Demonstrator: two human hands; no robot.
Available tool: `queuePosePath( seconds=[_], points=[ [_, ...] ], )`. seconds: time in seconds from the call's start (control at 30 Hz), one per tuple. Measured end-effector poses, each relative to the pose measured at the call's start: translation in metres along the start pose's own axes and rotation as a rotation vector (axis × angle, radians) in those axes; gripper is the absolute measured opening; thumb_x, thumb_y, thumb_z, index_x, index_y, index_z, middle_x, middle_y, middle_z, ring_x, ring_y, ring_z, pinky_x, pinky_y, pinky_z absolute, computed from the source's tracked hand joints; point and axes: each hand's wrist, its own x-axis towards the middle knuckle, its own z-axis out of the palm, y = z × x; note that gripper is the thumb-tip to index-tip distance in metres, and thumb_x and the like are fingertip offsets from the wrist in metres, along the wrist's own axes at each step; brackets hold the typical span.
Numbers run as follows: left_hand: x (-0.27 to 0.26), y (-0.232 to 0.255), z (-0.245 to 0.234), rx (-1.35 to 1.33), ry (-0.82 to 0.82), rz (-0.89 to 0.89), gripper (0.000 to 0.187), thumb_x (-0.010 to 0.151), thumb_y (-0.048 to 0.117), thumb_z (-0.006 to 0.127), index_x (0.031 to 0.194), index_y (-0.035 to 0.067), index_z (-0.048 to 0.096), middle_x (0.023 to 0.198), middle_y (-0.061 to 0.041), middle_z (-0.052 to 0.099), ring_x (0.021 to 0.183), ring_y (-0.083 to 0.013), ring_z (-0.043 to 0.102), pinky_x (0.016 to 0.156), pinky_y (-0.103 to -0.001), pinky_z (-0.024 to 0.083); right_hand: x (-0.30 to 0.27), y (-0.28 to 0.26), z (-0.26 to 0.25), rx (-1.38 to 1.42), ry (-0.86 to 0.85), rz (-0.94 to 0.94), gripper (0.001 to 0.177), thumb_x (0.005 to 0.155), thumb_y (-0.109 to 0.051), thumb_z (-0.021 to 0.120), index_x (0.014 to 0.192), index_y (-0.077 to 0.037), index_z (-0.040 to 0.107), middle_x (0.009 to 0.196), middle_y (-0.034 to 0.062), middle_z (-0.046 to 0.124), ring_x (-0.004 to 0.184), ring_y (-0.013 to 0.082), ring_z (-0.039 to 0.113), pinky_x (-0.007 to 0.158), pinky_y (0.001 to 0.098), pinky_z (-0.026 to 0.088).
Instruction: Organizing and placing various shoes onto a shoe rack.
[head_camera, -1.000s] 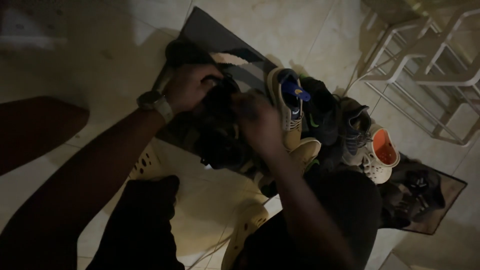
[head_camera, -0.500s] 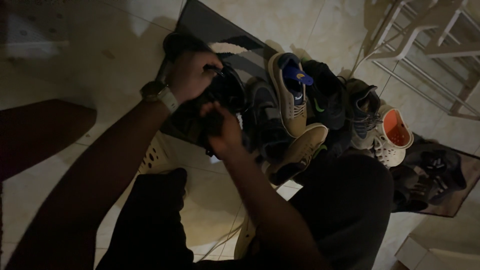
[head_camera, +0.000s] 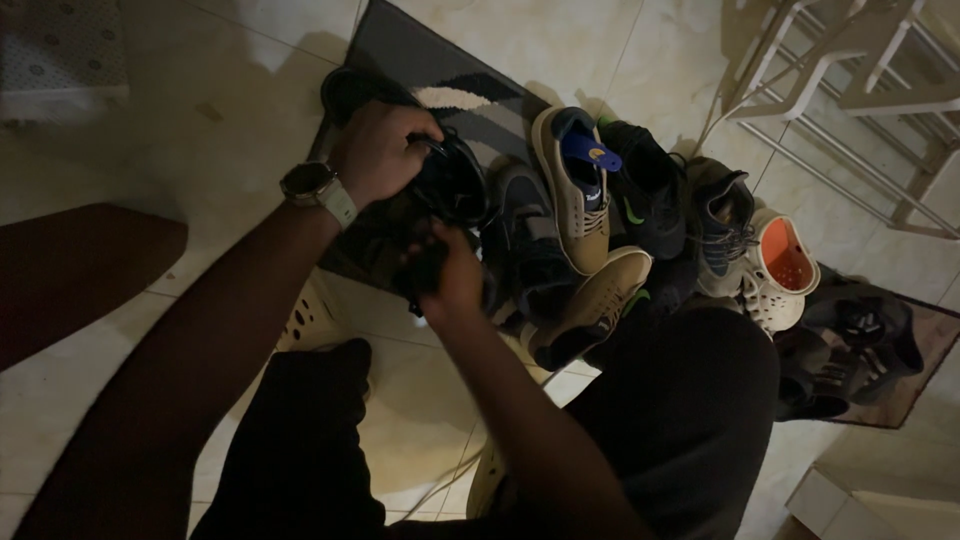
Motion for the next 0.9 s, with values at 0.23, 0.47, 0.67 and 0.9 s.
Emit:
queuePosePath(
  seconds=[0.23, 0.47, 0.67, 0.9],
  points=[
    [0.004, -0.018, 0.011, -0.019, 0.053, 0.075, 0.016, 0.087, -0.001, 0.067, 0.1, 0.003, 0.076, 0.106, -0.018, 0.075, 0.096, -0.0349, 0.071, 0.081, -0.047, 0.059, -0.028, -0.041, 0.015, -0.325, 0.103, -0.063, 0.031, 0.087, -0.017, 0.064, 0.114, -0.002, 0.066, 0.089, 0.0098, 0.072, 0.074, 0.0227, 0.066, 0.064, 0.0378, 0.058],
    [0.01, -0.029, 0.016, -0.006, 0.041, 0.112, 0.015, 0.089, -0.003, 0.064, 0.097, 0.004, 0.076, 0.103, -0.018, 0.073, 0.088, -0.0375, 0.067, 0.071, -0.051, 0.056, -0.07, -0.115, 0.028, -1.297, -0.136, -0.319, 0.034, 0.081, -0.019, 0.078, 0.108, -0.006, 0.062, 0.093, 0.0097, 0.067, 0.07, 0.0245, 0.066, 0.062, 0.0403, 0.056],
    [0.026, -0.039, 0.022, 0.107, 0.051, 0.152, 0.019, 0.083, -0.002, 0.063, 0.093, 0.006, 0.077, 0.097, -0.017, 0.072, 0.082, -0.0345, 0.063, 0.067, -0.053, 0.055, -0.053, -0.138, 0.013, -2.002, -0.358, -0.452, 0.034, 0.077, -0.017, 0.081, 0.105, -0.003, 0.068, 0.091, 0.0173, 0.072, 0.083, 0.0331, 0.072, 0.072, 0.0443, 0.057],
    [0.016, -0.026, 0.006, 0.062, 0.026, 0.078, 0.021, 0.09, -0.004, 0.061, 0.091, 0.005, 0.08, 0.093, -0.019, 0.072, 0.072, -0.0333, 0.059, 0.062, -0.052, 0.054, -0.071, -0.184, -0.02, -1.784, -0.572, -0.441, 0.019, 0.087, -0.008, 0.076, 0.104, -0.001, 0.072, 0.092, 0.0155, 0.073, 0.082, 0.0274, 0.071, 0.074, 0.0379, 0.058]
  ],
)
